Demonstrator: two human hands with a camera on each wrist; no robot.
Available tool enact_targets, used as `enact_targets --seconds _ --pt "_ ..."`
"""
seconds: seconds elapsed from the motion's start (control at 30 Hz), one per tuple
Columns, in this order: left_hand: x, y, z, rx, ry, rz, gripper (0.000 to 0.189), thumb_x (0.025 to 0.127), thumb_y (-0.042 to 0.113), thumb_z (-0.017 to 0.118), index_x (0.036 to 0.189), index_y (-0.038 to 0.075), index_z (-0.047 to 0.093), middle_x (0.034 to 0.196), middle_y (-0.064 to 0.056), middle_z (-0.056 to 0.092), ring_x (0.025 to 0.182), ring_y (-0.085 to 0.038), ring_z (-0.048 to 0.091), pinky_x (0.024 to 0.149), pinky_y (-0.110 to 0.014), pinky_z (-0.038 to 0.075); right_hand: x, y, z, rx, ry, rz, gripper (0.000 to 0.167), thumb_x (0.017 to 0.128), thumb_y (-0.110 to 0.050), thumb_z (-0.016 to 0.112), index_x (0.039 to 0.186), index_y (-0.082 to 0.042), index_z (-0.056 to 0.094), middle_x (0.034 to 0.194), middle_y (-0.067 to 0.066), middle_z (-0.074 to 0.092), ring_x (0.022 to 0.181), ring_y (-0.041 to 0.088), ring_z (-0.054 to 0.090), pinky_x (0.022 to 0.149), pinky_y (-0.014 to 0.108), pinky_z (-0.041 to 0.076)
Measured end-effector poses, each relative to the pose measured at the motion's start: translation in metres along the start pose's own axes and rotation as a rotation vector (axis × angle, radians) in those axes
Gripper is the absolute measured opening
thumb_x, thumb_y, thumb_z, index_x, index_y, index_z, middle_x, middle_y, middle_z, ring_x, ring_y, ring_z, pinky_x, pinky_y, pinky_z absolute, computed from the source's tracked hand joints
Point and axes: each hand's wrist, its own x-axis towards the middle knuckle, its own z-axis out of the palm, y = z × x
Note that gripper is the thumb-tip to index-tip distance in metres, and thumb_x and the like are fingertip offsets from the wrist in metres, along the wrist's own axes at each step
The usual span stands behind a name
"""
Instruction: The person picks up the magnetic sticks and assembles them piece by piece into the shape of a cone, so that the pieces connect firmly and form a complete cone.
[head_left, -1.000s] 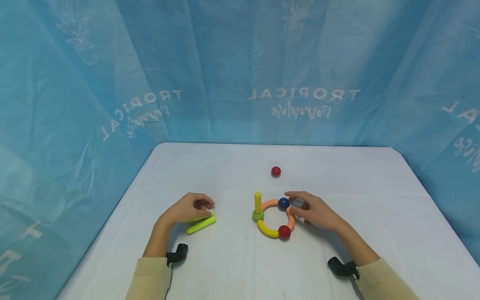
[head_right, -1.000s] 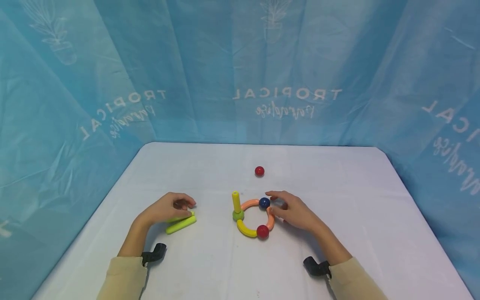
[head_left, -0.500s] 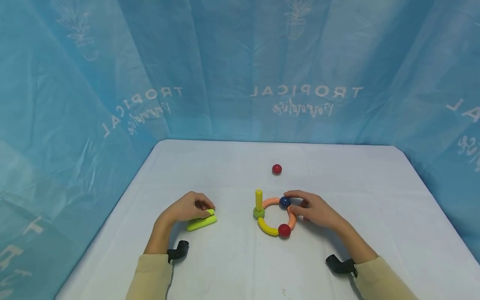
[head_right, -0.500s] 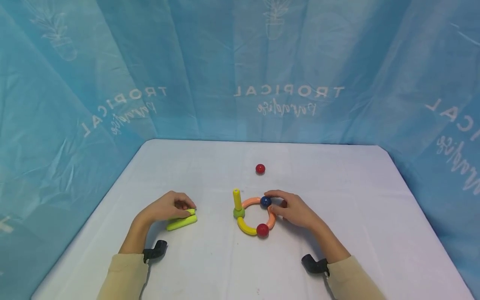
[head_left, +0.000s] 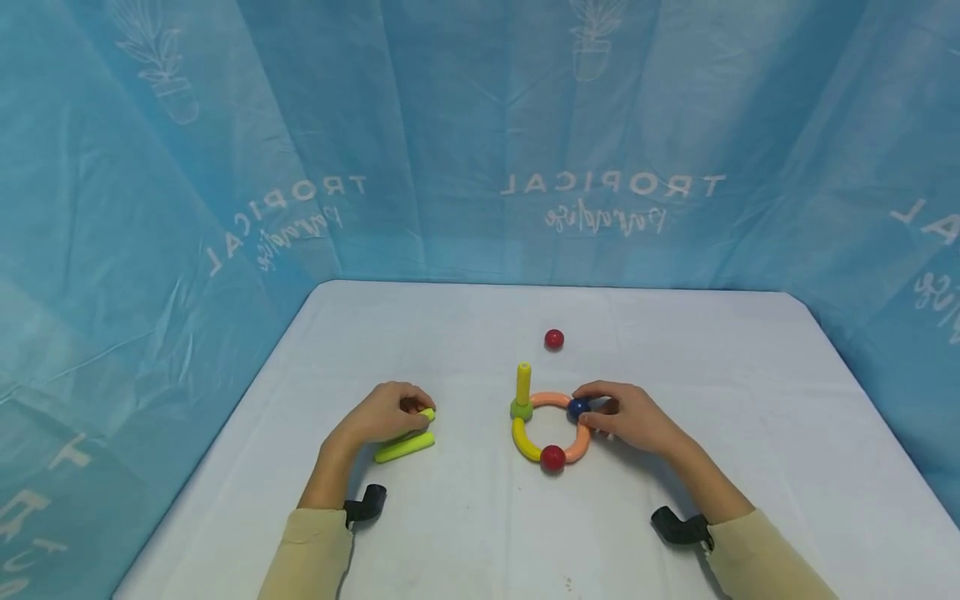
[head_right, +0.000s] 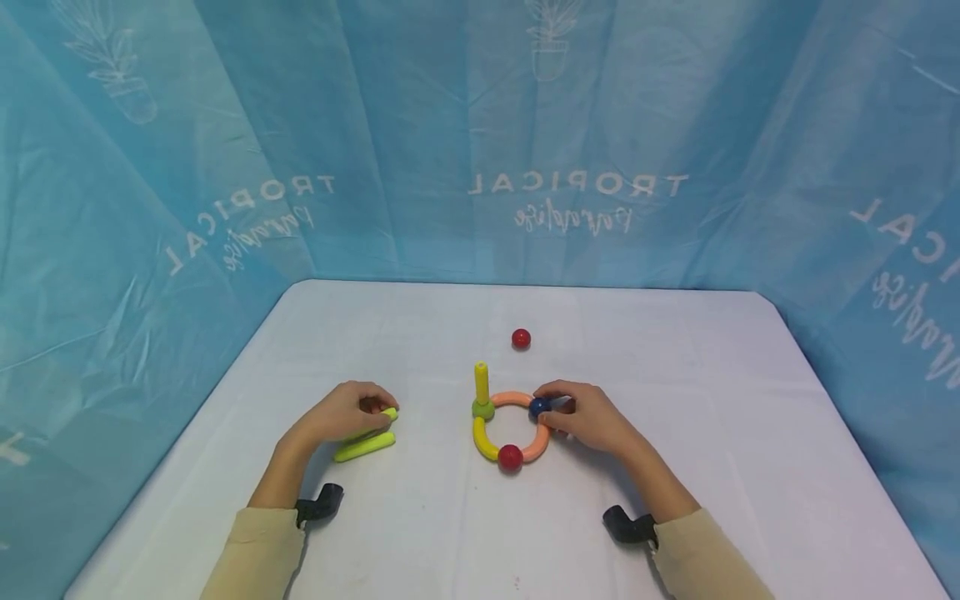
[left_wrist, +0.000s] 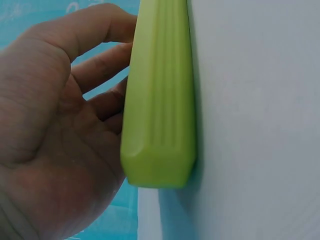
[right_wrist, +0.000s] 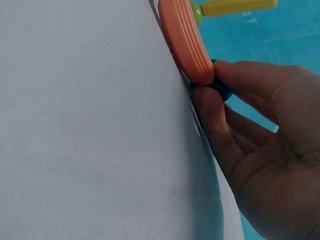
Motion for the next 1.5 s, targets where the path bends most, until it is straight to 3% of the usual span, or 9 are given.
enact_targets --seconds 0.23,0.4,0.73,0.93,1.2,1.5 --pt "0.000 0.004 0.001 0.002 0.022 -0.013 0.015 0.084 0.016 0.071 0.098 0.017 0.071 0.085 0.004 0.061 0.078 -0.016 0.055 0.068 -0.034 0.048 -0.006 0.003 -0.001 0.047 0.007 0.012 0.034 0.083 -0.023 0.076 0.114 -0.018 0.064 0.105 0.003 0.062 0.076 0.020 0.061 0.063 0.033 0.054" --pt "0.002 0.004 0.000 0.006 0.053 -0.028 0.016 0.085 0.021 0.071 0.101 0.020 0.070 0.088 0.005 0.062 0.081 -0.015 0.056 0.071 -0.033 0.048 -0.008 0.007 -0.003 0.029 0.000 0.012 0.039 0.083 -0.030 0.076 0.119 -0.022 0.063 0.106 0.003 0.061 0.075 0.020 0.061 0.061 0.034 0.054" --pt "0.002 0.014 -0.008 -0.110 0.140 0.046 0.024 0.089 0.021 0.069 0.112 0.014 0.067 0.104 0.002 0.062 0.094 -0.021 0.060 0.077 -0.036 0.051 -0.011 0.008 -0.004 -0.029 -0.011 -0.039 0.041 0.081 -0.039 0.076 0.118 -0.025 0.065 0.099 -0.003 0.061 0.079 0.020 0.057 0.061 0.032 0.051" --pt "0.005 0.021 -0.011 -0.113 0.182 0.053 0.027 0.090 0.022 0.069 0.114 0.011 0.065 0.104 0.001 0.063 0.095 -0.019 0.060 0.080 -0.037 0.052 -0.012 0.010 -0.004 -0.048 -0.061 -0.107 0.038 0.082 -0.037 0.076 0.116 -0.023 0.065 0.088 -0.002 0.060 0.077 0.020 0.054 0.061 0.029 0.047" --pt "0.006 0.030 -0.016 -0.124 0.198 0.081 0.019 0.089 0.021 0.070 0.107 0.018 0.065 0.103 0.004 0.063 0.094 -0.018 0.060 0.082 -0.035 0.051 -0.012 0.009 -0.005 -0.061 -0.089 -0.147 0.045 0.078 -0.039 0.079 0.116 -0.024 0.063 0.083 0.000 0.058 0.075 0.019 0.054 0.061 0.028 0.046" --pt "0.013 0.053 -0.020 -0.194 0.172 0.150 0.018 0.086 0.021 0.073 0.103 0.019 0.065 0.102 0.004 0.063 0.095 -0.016 0.060 0.083 -0.034 0.052 -0.014 0.003 0.000 -0.089 -0.079 -0.163 0.041 0.076 -0.042 0.080 0.110 -0.027 0.061 0.087 0.000 0.057 0.074 0.019 0.052 0.060 0.028 0.045"
